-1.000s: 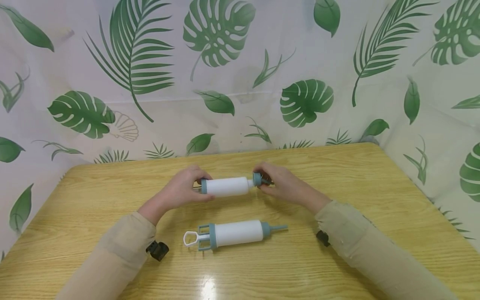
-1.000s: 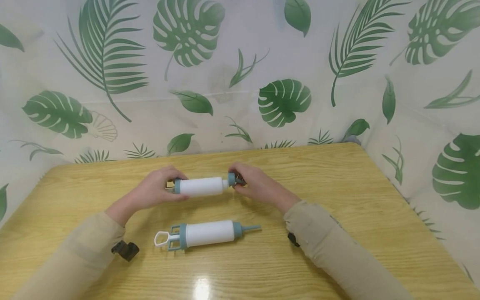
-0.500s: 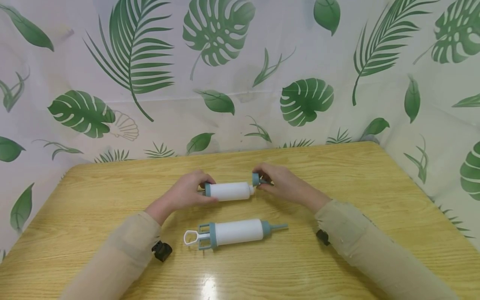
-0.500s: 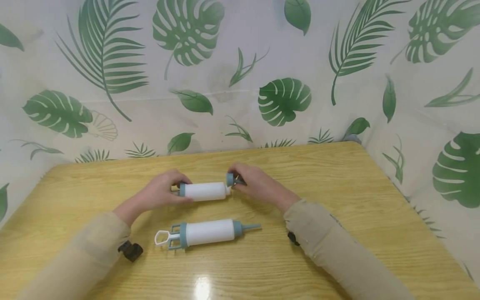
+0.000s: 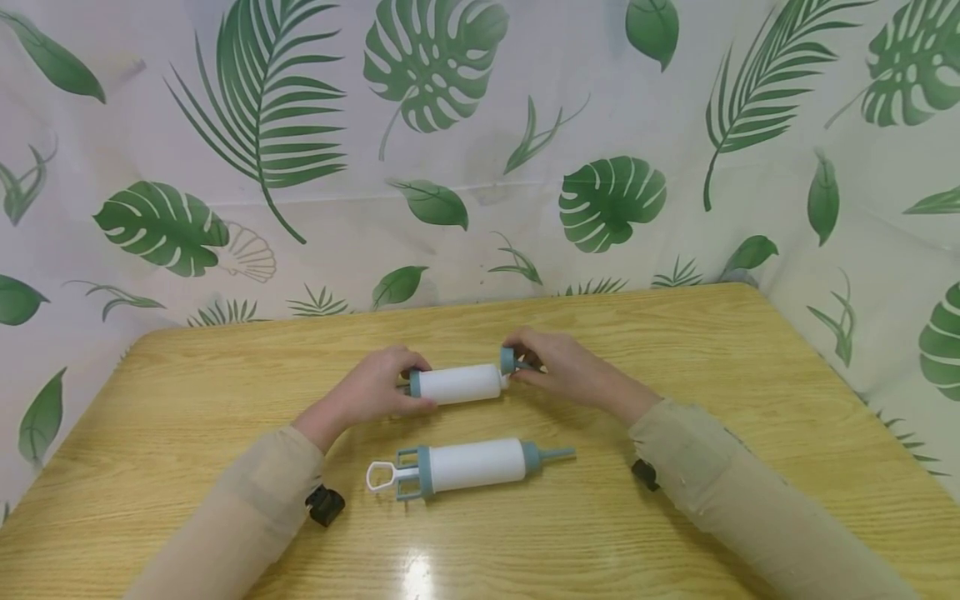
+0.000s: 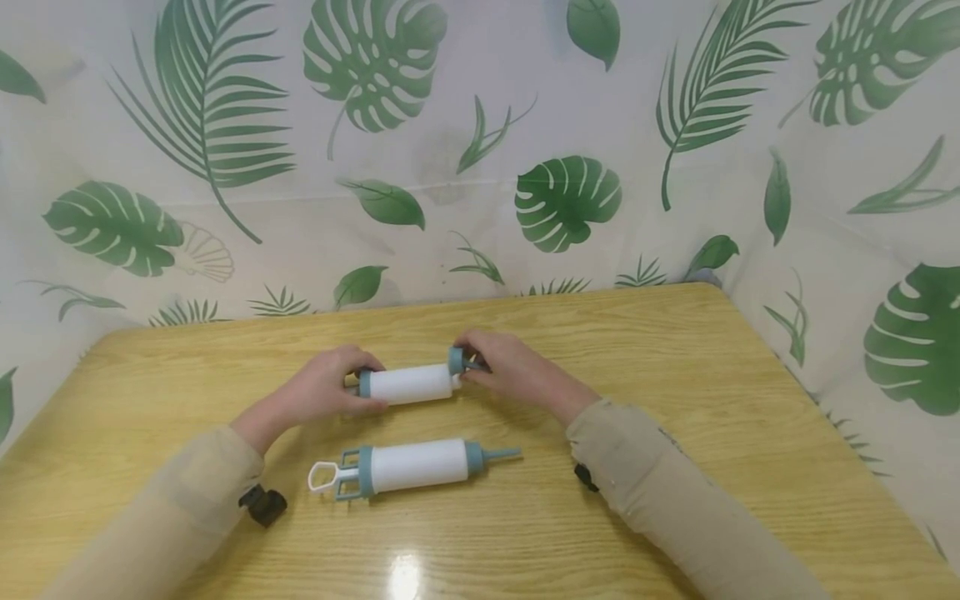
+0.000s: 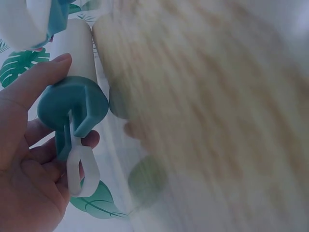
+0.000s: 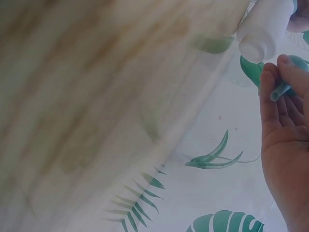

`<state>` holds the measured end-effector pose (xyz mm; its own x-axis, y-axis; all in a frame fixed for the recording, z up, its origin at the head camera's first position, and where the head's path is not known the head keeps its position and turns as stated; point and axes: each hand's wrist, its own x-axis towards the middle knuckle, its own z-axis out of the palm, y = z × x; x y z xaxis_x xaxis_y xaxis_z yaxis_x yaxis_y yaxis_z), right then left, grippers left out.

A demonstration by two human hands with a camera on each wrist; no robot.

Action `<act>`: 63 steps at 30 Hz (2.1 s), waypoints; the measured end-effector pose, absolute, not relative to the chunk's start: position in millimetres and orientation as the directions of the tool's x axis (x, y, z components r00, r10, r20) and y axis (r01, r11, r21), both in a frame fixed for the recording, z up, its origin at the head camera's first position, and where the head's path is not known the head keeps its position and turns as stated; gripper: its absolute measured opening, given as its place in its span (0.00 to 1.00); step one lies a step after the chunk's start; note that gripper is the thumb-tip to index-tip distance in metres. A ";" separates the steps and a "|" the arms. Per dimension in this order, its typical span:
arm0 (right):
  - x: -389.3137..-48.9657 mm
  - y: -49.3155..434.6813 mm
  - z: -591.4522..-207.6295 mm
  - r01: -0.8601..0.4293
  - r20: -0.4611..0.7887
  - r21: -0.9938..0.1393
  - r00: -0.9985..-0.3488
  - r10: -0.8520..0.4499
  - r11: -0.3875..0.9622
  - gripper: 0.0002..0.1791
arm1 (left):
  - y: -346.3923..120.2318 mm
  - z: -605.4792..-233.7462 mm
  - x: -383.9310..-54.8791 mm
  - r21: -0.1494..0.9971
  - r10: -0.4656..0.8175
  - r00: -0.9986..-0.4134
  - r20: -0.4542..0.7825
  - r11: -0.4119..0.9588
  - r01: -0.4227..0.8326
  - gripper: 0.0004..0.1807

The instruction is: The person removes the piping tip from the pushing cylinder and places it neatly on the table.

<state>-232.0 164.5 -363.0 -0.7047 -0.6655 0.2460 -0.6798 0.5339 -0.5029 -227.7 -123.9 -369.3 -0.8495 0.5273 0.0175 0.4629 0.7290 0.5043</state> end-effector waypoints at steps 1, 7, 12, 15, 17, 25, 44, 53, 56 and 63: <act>-232.1 164.4 -363.0 -0.679 0.244 -0.504 -0.705 -0.665 0.534 0.18 | -124.2 -369.2 -227.6 0.506 0.527 -0.849 0.018 0.728 0.462 0.23; -232.2 164.5 -362.9 -0.678 0.235 -0.494 -0.707 -0.666 0.545 0.19 | -124.7 -367.1 -225.9 0.523 0.516 -0.855 0.055 0.714 0.465 0.29; -231.9 163.2 -362.2 -0.693 0.243 -0.466 -0.699 -0.673 0.551 0.20 | -122.1 -362.9 -223.4 0.543 0.509 -0.855 0.103 0.691 0.477 0.33; -230.7 159.1 -360.2 -0.717 0.248 -0.451 -0.673 -0.697 0.532 0.20 | -118.1 -359.1 -220.8 0.540 0.516 -0.844 0.149 0.672 0.506 0.32; -228.9 155.5 -358.1 -0.735 0.253 -0.446 -0.651 -0.716 0.510 0.19 | -113.7 -355.4 -217.5 0.534 0.520 -0.834 0.186 0.658 0.530 0.31; -218.4 145.0 -347.9 -0.731 0.231 -0.481 -0.638 -0.735 0.484 0.20 | -94.4 -340.9 -202.9 0.528 0.567 -0.762 0.313 0.563 0.636 0.22; -211.0 138.7 -341.2 -0.747 0.219 -0.508 -0.594 -0.774 0.429 0.18 | -85.1 -341.6 -200.1 0.543 0.598 -0.708 0.376 0.476 0.691 0.14; -211.4 143.4 -339.3 -0.720 0.214 -0.537 -0.621 -0.754 0.440 0.15 | -88.6 -341.1 -200.5 0.537 0.575 -0.734 0.363 0.514 0.669 0.14; -212.3 147.4 -338.9 -0.739 0.246 -0.503 -0.619 -0.746 0.448 0.10 | -91.7 -339.9 -200.9 0.547 0.554 -0.753 0.356 0.530 0.648 0.14; -214.0 151.8 -339.0 -0.772 0.289 -0.459 -0.597 -0.748 0.439 0.04 | -95.1 -339.5 -202.3 0.548 0.541 -0.766 0.346 0.547 0.633 0.15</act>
<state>-214.0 151.8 -339.0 -0.5971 -0.7484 0.2888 -0.7723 0.4390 -0.4591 -202.3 -95.1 -339.5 -0.7664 0.5415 0.3455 0.6332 0.5466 0.5480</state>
